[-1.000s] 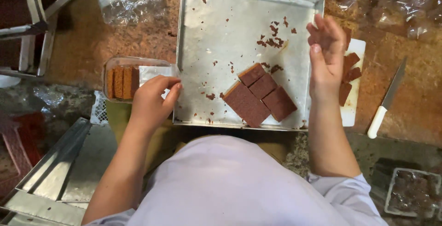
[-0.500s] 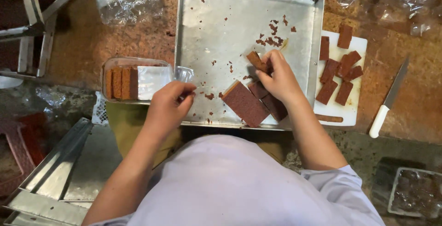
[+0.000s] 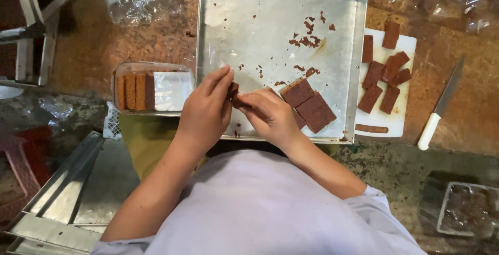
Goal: The person places slices of a chocolate baked good into plastic sleeves and then arranges them in a clear plastic container.
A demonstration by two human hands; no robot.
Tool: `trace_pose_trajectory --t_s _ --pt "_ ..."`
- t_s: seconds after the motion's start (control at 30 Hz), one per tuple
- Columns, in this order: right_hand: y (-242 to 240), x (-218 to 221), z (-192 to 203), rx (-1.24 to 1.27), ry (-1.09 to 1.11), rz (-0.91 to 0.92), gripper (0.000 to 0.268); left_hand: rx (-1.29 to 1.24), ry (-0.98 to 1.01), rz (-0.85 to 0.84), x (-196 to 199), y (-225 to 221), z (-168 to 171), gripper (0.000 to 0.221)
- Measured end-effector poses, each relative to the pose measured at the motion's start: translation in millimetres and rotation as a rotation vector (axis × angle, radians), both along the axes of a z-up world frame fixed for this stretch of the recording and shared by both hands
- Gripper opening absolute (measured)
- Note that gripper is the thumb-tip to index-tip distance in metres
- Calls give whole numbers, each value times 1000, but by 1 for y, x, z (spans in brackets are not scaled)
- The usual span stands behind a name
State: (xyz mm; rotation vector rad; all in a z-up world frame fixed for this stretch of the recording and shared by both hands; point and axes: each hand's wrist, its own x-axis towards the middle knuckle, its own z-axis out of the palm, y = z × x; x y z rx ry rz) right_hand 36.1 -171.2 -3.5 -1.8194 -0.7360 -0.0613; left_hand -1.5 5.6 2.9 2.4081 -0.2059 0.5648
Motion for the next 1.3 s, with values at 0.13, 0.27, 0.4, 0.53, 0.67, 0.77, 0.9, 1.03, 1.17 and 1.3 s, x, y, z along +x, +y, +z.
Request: trace_pose_trajectory --t_s 0.13,0.27,0.4,0.53,0.67,0.77,0.9,1.03,1.17,1.3 --pt "-13 4 -21 88 -27 -101 23 -229 129 16 -2 4 -6 49" --pt "-29 21 -39 179 165 -172 26 -544 280 24 3 13 -34 48" --pt "-41 21 -55 133 248 -167 47 -287 304 68 -5 16 -36 48" --pt "-56 21 -46 -154 126 -111 42 -81 353 -36 -9 10 -49 43" --pt "-60 20 -43 -143 169 -168 39 29 423 -69 -6 3 -62 36" --pt "-62 23 -36 -138 224 -190 40 23 469 -73 -4 -2 -60 34" --pt "-59 35 -28 -186 276 -207 42 19 563 2 8 -19 -75 44" --pt "-59 71 -59 -191 332 -222 38 102 606 60 25 -33 -79 62" --pt "-65 116 -102 -309 344 -153 28 227 443 56 39 -46 -97 46" --pt "-62 130 -117 -400 454 -37 17 173 455 4 38 -43 -92 27"
